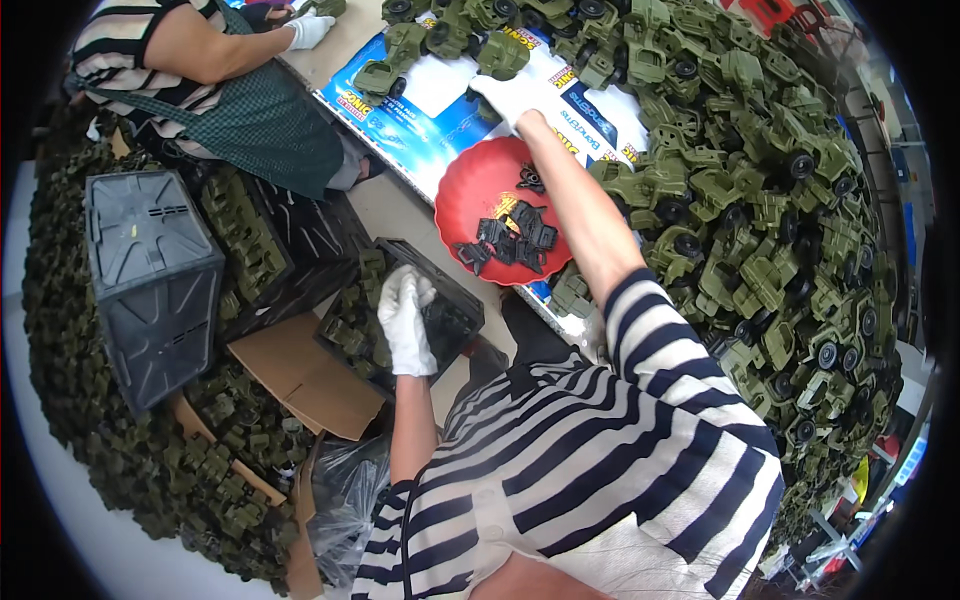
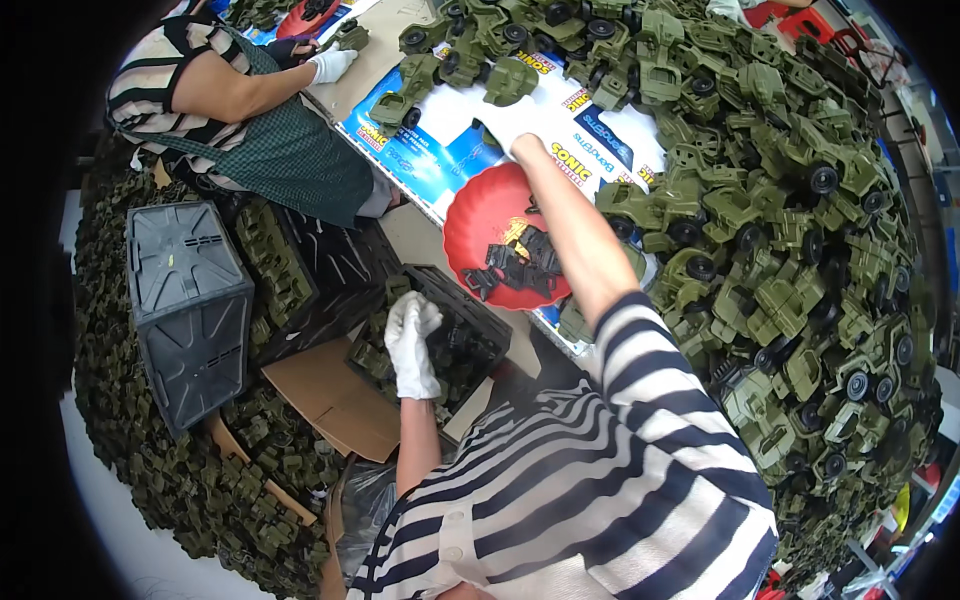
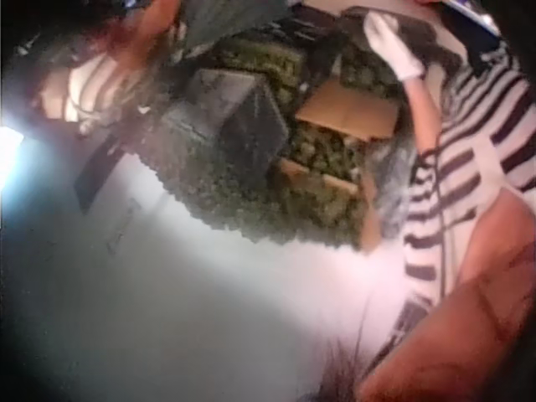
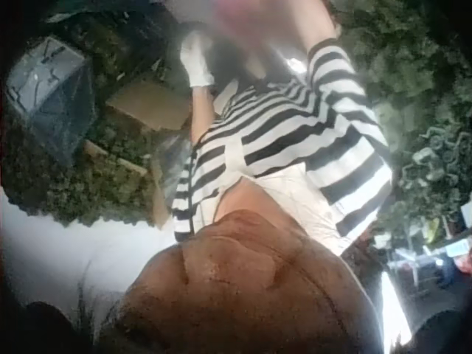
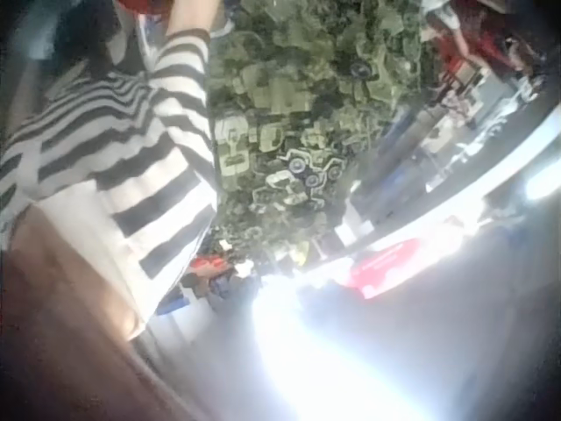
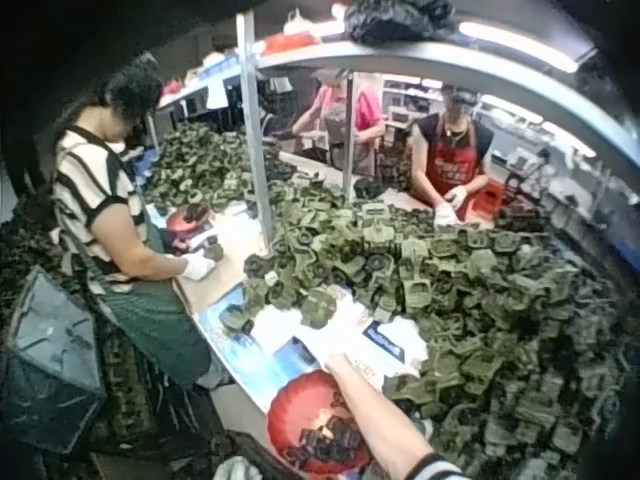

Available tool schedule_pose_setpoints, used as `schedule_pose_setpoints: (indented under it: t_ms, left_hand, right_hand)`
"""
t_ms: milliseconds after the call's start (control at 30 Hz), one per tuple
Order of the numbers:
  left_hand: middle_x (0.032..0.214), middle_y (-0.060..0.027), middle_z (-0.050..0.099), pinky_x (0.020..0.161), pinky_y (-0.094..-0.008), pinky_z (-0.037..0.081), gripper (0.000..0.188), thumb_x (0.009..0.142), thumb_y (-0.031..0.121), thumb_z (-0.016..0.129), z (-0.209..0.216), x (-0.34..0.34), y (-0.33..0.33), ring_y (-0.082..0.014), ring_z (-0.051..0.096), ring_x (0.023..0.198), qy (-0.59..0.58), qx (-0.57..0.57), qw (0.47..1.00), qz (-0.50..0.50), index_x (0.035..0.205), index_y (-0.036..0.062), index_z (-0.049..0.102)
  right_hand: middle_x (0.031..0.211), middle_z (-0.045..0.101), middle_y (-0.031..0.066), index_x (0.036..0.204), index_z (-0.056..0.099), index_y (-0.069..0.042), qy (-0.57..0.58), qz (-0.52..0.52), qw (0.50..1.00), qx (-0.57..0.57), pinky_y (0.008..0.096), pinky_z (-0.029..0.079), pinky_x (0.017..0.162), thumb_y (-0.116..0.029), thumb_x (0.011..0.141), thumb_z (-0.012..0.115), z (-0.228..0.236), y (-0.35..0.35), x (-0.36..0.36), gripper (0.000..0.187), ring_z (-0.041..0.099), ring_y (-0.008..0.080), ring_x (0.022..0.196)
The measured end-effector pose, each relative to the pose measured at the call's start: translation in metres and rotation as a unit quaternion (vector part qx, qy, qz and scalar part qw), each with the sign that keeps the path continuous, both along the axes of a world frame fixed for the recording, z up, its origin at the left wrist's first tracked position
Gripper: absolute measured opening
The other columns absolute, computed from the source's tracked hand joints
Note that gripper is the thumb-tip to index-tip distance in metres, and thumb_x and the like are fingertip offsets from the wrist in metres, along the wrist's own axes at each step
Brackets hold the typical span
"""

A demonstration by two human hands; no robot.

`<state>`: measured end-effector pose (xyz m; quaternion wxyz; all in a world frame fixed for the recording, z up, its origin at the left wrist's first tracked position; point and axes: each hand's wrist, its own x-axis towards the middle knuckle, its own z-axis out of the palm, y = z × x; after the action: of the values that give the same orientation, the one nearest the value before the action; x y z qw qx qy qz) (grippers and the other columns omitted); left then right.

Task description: The person assembles green plastic toy components by hand, repeatedly picking small black parts from a red bowl and inserting them into the green bodies. They handle multiple units one at a time, placing finished assemblies onto a nearby pile.

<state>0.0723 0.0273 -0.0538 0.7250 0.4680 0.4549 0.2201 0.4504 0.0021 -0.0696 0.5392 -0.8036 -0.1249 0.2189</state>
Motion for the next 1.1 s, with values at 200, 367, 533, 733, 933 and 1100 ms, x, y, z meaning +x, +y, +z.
schedule_pose_setpoints:
  t_ms: [200, 367, 533, 733, 933, 1100]
  left_hand:
    - [0.160, -0.0227, 0.007, 0.107, -0.0517, 0.041, 0.106, 0.088, 0.029, 0.074, 0.045, 0.019, 0.007, -0.0408, 0.038, 0.136, -0.256, -0.044, 0.961, -0.094, 0.156, 0.0243, -0.007]
    - [0.114, -0.0039, 0.063, 0.079, -0.0300, 0.057, 0.063, 0.086, -0.011, 0.063, 0.046, 0.008, -0.005, -0.0154, 0.065, 0.096, -0.171, -0.144, 0.974, -0.038, 0.138, 0.0193, 0.045]
    - [0.115, -0.0035, 0.065, 0.081, -0.0288, 0.058, 0.055, 0.086, -0.007, 0.065, 0.022, -0.056, -0.006, -0.0138, 0.067, 0.095, -0.096, -0.133, 0.985, -0.046, 0.135, 0.0146, 0.050]
    - [0.114, -0.0035, 0.063, 0.078, -0.0314, 0.058, 0.067, 0.082, -0.011, 0.068, 0.015, -0.062, -0.020, -0.0148, 0.065, 0.095, -0.115, -0.180, 0.974, -0.073, 0.137, 0.0189, 0.046]
    - [0.125, -0.0040, 0.059, 0.086, -0.0333, 0.056, 0.070, 0.083, -0.010, 0.067, 0.020, -0.052, -0.022, -0.0164, 0.062, 0.107, -0.133, -0.141, 0.970, -0.149, 0.142, 0.0156, 0.042]
    - [0.136, -0.0073, 0.051, 0.105, -0.0330, 0.043, 0.082, 0.080, -0.002, 0.076, 0.051, -0.033, -0.014, -0.0166, 0.051, 0.124, -0.147, -0.087, 0.947, -0.271, 0.148, 0.0044, 0.031]
  right_hand:
    - [0.122, 0.056, 0.0294, 0.134, 0.047, 0.002, -0.060, 0.262, 0.957, -0.106, 0.0429, 0.047, 0.096, -0.043, 0.069, 0.080, 0.160, -0.102, -0.194, 0.085, 0.057, 0.0351, 0.114]
    - [0.139, 0.045, 0.0296, 0.144, 0.041, -0.003, -0.196, 0.426, 0.870, -0.156, 0.0444, 0.039, 0.107, -0.052, 0.077, 0.071, 0.130, -0.128, -0.281, 0.089, 0.046, 0.0423, 0.129]
    - [0.114, 0.065, 0.0221, 0.124, 0.061, -0.004, -0.075, 0.308, 0.931, -0.182, 0.0428, 0.050, 0.093, -0.044, 0.082, 0.068, 0.072, -0.117, -0.211, 0.059, 0.064, 0.0375, 0.105]
    - [0.124, 0.064, 0.0194, 0.130, 0.058, -0.003, -0.123, 0.438, 0.830, -0.323, 0.0377, 0.046, 0.098, -0.039, 0.085, 0.067, 0.040, -0.074, -0.200, 0.058, 0.062, 0.0319, 0.114]
    - [0.107, 0.069, 0.0183, 0.117, 0.066, -0.005, -0.177, 0.352, 0.889, -0.233, 0.0412, 0.048, 0.091, -0.025, 0.091, 0.051, 0.013, -0.085, -0.159, 0.036, 0.065, 0.0338, 0.100]
    - [0.104, 0.070, 0.0167, 0.115, 0.067, -0.006, -0.204, 0.290, 0.927, -0.123, 0.0392, 0.049, 0.089, -0.024, 0.092, 0.052, 0.061, -0.104, -0.171, 0.032, 0.066, 0.0324, 0.096]
